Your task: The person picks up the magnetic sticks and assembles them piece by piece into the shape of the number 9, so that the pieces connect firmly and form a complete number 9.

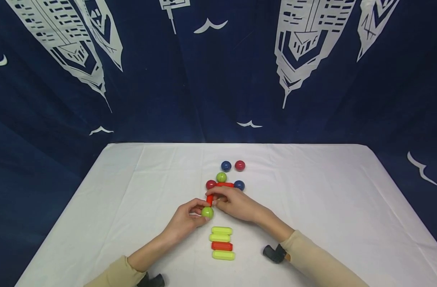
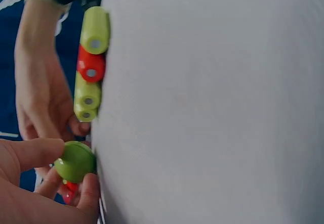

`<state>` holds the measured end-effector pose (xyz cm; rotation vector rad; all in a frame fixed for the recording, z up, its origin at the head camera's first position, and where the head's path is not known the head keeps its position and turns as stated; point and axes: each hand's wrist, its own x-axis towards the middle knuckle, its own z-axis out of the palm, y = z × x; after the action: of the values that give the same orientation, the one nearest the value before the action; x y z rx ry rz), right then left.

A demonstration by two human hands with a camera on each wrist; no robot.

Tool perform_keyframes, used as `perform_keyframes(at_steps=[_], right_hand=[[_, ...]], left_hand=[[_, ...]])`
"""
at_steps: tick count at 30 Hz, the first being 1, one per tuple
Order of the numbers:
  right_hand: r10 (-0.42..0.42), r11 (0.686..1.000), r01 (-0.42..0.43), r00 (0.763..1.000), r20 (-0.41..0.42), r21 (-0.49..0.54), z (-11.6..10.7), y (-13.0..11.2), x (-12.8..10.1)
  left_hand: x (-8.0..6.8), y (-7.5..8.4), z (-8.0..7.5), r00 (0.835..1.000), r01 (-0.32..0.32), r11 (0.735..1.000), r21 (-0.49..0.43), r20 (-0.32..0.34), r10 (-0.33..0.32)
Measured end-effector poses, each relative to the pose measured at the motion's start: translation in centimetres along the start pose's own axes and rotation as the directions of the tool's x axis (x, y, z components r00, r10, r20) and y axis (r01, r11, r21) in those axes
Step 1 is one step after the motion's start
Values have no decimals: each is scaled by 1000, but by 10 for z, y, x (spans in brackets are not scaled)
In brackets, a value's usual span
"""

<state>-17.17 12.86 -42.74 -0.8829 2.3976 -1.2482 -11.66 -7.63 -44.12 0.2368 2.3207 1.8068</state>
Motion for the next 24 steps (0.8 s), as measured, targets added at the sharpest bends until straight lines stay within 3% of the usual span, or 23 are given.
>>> perform_keyframes(at_steps=[5,10,19,24], right_hand=[[20,1000,-20,1000,-20,-4,-4,-1,-15],[40,999,-40,999,-14,-33,-8,-4,-32],[85,996,-82,991,100,-34,-2,-7,-52],[73,997,-71,992,103,-31,4,-8,-51]], left_hand=[[-3,3,1,999,45,999,-22,-1,-45],[-5,7,2,999,51,997,-64,-11,-52],[-7,4,6,998,44,995,-87,-46,-48],[-7,2,7,997,36,995,-98,-63,-43]])
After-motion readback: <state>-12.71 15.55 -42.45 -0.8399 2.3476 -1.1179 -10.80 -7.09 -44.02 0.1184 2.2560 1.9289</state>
